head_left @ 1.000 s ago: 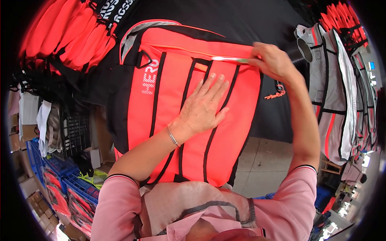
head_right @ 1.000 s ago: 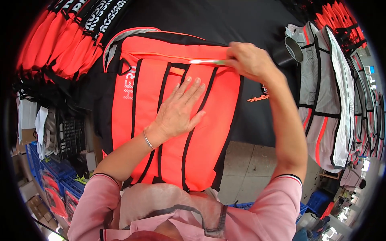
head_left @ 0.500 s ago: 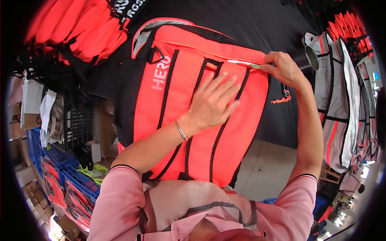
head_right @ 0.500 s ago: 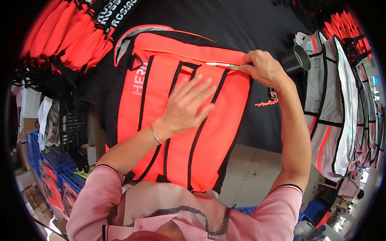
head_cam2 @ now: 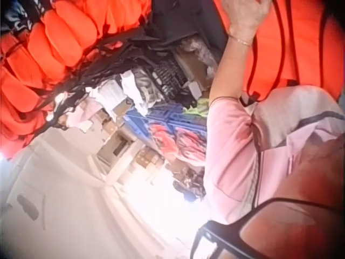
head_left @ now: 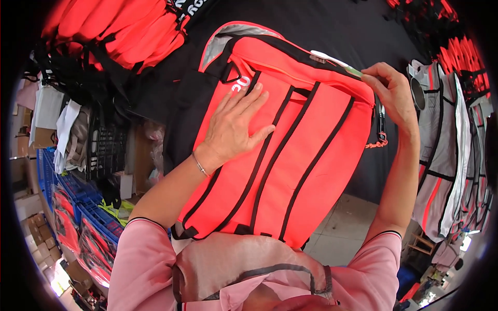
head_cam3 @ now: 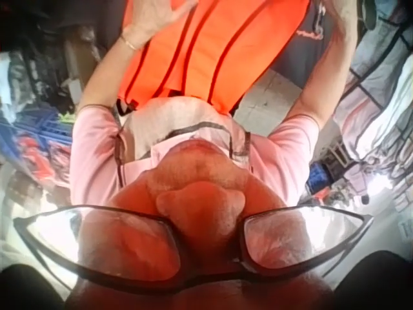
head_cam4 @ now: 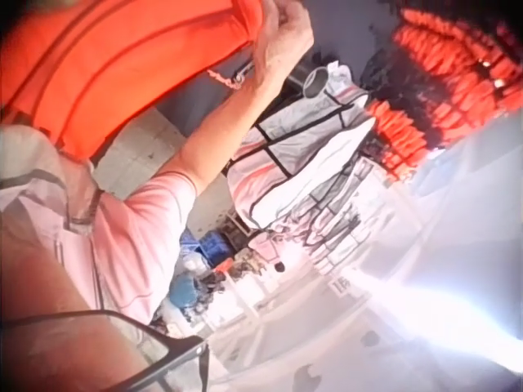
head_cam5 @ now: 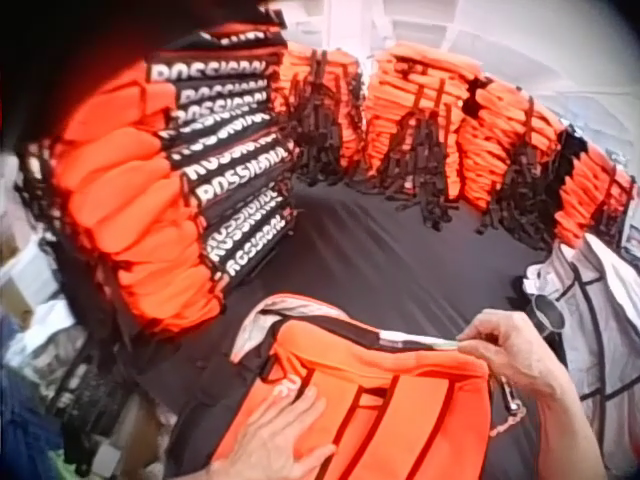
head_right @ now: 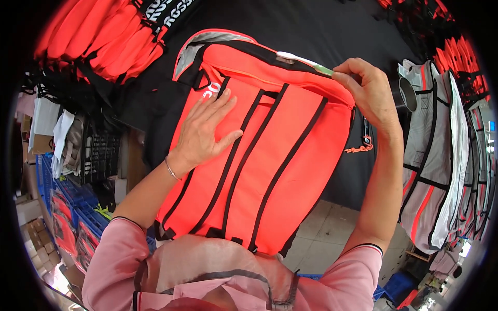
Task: Inspecting and trimming loose threads from a red and black backpack using small snips.
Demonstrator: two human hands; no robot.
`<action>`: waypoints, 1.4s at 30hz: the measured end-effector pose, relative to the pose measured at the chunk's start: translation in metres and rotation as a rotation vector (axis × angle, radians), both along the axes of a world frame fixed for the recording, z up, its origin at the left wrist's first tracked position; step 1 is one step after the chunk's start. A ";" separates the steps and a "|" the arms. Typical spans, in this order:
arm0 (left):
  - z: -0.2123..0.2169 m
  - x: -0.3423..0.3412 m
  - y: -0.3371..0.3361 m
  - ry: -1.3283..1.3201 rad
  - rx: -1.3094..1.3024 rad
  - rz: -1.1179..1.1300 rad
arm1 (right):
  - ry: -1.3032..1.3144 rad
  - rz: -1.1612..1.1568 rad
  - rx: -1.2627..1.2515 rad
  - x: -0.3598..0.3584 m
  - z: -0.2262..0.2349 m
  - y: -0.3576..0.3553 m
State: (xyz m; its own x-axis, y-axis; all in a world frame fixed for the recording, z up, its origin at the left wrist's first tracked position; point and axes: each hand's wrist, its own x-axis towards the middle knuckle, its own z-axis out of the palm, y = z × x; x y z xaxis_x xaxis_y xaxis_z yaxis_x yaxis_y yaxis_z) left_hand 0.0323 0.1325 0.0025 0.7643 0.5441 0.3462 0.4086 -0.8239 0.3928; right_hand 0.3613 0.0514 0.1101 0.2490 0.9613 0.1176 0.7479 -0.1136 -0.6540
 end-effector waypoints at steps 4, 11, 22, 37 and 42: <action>0.000 0.001 0.000 -0.010 -0.007 0.013 | -0.216 0.265 -0.047 -0.028 -0.009 0.019; 0.003 0.004 -0.002 -0.014 -0.066 0.025 | -0.391 0.246 -0.025 -0.077 -0.037 0.053; 0.000 0.004 0.001 -0.061 -0.090 -0.002 | -0.290 0.314 -0.130 -0.044 -0.018 0.042; -0.003 0.001 -0.001 -0.078 -0.073 0.031 | -0.151 0.250 -0.361 0.004 -0.022 0.013; -0.005 0.007 -0.002 -0.093 -0.056 0.021 | -0.210 0.403 -0.048 -0.030 -0.040 0.049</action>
